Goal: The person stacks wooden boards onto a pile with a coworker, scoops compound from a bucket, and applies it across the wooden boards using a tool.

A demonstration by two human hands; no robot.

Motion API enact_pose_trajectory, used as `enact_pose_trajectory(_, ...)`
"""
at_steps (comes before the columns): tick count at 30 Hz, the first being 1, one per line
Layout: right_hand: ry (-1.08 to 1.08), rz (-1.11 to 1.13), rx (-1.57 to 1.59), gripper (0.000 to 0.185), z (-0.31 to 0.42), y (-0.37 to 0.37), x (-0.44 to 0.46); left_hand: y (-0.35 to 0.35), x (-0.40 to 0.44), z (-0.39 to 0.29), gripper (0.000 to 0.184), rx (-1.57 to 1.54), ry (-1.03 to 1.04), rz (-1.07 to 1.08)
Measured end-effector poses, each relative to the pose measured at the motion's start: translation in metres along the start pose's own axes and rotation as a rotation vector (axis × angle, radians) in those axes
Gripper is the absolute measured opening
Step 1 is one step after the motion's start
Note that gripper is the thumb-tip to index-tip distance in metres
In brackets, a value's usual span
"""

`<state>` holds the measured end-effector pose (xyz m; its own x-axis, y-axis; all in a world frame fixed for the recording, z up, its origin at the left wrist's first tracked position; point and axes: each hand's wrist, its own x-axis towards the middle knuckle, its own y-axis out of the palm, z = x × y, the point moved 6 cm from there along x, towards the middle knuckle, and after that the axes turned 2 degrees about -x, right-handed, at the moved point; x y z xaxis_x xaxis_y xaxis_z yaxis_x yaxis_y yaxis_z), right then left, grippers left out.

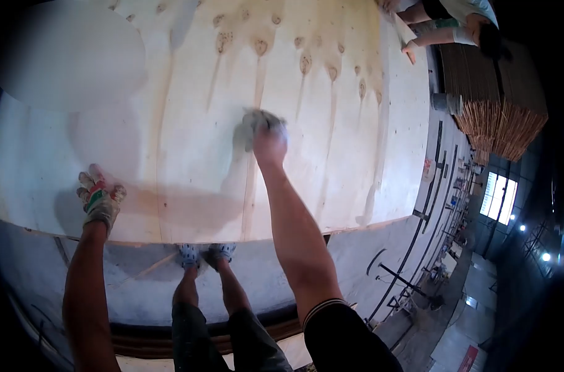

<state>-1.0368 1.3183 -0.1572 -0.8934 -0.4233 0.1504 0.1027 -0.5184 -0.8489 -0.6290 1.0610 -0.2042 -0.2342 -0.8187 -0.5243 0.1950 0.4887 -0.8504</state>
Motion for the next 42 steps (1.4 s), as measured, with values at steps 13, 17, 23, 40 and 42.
enact_pose_trajectory(13, 0.006, 0.392, 0.058, 0.045, 0.025, -0.064, -0.321, 0.018, 0.014, 0.017, 0.091, 0.143, 0.121, -0.018)
enact_pose_trajectory(17, 0.31, 0.426, 0.387, 0.037, 0.078, -0.026, -0.311, 0.021, 0.017, 0.014, 0.084, 0.15, 0.146, 0.117)
enact_pose_trajectory(23, 0.316, 0.248, 0.571, 0.022, 0.078, 0.006, -0.208, 0.021, 0.017, 0.022, 0.082, 0.219, 0.056, -0.003)
enact_pose_trajectory(40, 0.039, 0.191, -0.377, 0.052, -0.166, -0.238, -0.305, 0.073, -0.274, -0.148, 0.052, -0.666, 0.649, 0.159)
enact_pose_trajectory(42, 0.053, 0.193, -0.372, 0.053, -0.202, -0.256, -0.299, 0.108, -0.381, -0.221, 0.049, -0.784, 0.628, 0.566)
